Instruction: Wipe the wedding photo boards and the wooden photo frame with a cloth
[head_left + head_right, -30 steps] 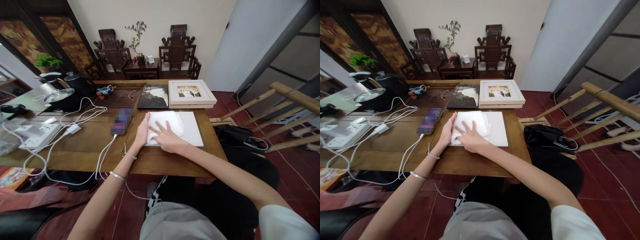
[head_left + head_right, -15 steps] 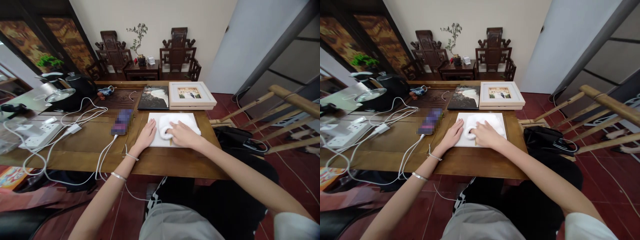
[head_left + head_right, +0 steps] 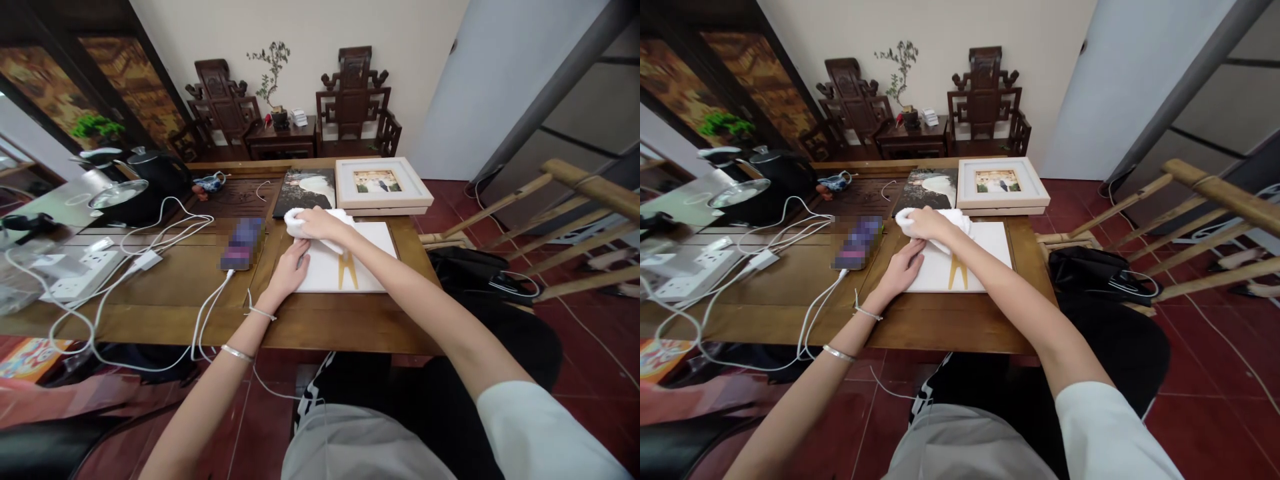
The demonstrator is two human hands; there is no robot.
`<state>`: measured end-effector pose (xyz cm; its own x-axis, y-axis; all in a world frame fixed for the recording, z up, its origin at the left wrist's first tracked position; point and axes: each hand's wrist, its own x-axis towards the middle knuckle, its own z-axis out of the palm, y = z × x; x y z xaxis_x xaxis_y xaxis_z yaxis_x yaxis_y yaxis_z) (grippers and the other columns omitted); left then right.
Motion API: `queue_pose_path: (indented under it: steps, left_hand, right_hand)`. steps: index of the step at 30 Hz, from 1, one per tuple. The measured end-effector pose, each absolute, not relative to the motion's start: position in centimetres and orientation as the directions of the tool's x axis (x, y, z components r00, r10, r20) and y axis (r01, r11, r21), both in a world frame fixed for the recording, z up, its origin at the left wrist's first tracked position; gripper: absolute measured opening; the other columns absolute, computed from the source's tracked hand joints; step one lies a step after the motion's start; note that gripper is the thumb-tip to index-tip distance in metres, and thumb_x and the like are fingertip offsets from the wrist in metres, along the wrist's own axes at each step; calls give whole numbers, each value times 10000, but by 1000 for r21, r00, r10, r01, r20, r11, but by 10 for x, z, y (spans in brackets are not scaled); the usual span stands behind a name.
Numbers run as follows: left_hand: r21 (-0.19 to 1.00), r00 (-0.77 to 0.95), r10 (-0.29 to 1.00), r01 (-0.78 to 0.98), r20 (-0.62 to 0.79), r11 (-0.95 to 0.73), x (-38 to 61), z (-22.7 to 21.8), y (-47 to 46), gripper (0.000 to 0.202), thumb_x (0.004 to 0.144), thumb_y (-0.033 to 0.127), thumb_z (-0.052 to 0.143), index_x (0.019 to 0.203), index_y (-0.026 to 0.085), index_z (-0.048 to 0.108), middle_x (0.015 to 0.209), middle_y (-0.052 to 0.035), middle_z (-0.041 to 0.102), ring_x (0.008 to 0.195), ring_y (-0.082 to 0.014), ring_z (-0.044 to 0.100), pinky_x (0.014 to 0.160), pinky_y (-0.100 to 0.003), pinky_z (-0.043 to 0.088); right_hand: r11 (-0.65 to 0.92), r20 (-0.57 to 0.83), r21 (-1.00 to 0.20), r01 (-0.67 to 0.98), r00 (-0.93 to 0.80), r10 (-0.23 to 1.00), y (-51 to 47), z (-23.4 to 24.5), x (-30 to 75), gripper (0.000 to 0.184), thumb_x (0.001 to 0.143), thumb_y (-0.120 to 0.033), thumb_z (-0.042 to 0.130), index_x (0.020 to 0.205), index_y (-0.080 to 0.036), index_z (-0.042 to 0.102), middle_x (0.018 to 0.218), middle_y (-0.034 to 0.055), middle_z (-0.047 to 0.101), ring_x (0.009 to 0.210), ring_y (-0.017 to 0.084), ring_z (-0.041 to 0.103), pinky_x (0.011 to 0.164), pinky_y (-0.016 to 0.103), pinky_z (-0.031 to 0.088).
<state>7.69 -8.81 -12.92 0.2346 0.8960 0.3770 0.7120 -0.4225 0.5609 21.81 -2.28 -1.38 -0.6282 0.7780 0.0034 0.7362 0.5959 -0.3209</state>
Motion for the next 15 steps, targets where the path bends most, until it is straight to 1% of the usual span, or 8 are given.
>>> queue_pose_path:
  steps: [2,5,9,11,13,15]
  left_hand:
    - [564,235,894,707,381,-426,76,-132,-88,453,927,294,427,1322,145,593,1450,-108,546,1390,-264,459,1199,-455,323]
    - [563,234,892,706,387,-429,77,-133,-88,451,929,282,423,1327,145,587,1465,-110,530,1408,-254,436,1204,-476,310]
    - [573,235,897,703,374,-423,78,-131,-90,452,934,280,418,1326,133,587,1460,-121,531,1410,-251,433,1207,-478,303]
    - [580,233,899,697,370,-420,78,-131,-90,453,937,284,417,1328,131,586,1462,-121,530,1413,-253,428,1211,-469,298]
    - [584,231,901,697,367,-416,78,-130,-91,457,938,283,415,1328,117,586,1464,-132,526,1415,-261,423,1214,-465,292]
    - [583,228,903,699,365,-413,79,-130,-91,456,937,283,418,1327,117,587,1465,-133,524,1415,-266,424,1213,-471,290]
  right_hand:
    - [542,-34,-310,781,-579,814,-21,-8,226,388,853,-147,423,1146,-134,677,1151,137,698,973,242,617,764,279,406]
    - [474,-63,-291,831,-511,857,-22,0,255,402,830,-104,412,1123,-101,687,1170,158,699,955,239,625,751,275,411]
    - [423,-40,-304,854,-455,890,-24,-1,312,408,815,-81,379,1067,-91,700,1170,152,706,947,254,635,771,287,435]
    - [397,-11,-296,869,-418,908,-29,-8,340,440,802,-66,364,1086,-98,698,1180,141,705,989,267,629,815,301,443]
    - [406,29,-270,873,-414,910,-40,-18,362,488,775,-49,367,1142,-109,683,1212,131,694,1056,279,612,883,319,435]
    - [462,44,-244,853,-466,884,-63,-27,376,529,742,-33,378,1174,-127,668,1198,122,697,1078,278,607,918,327,425]
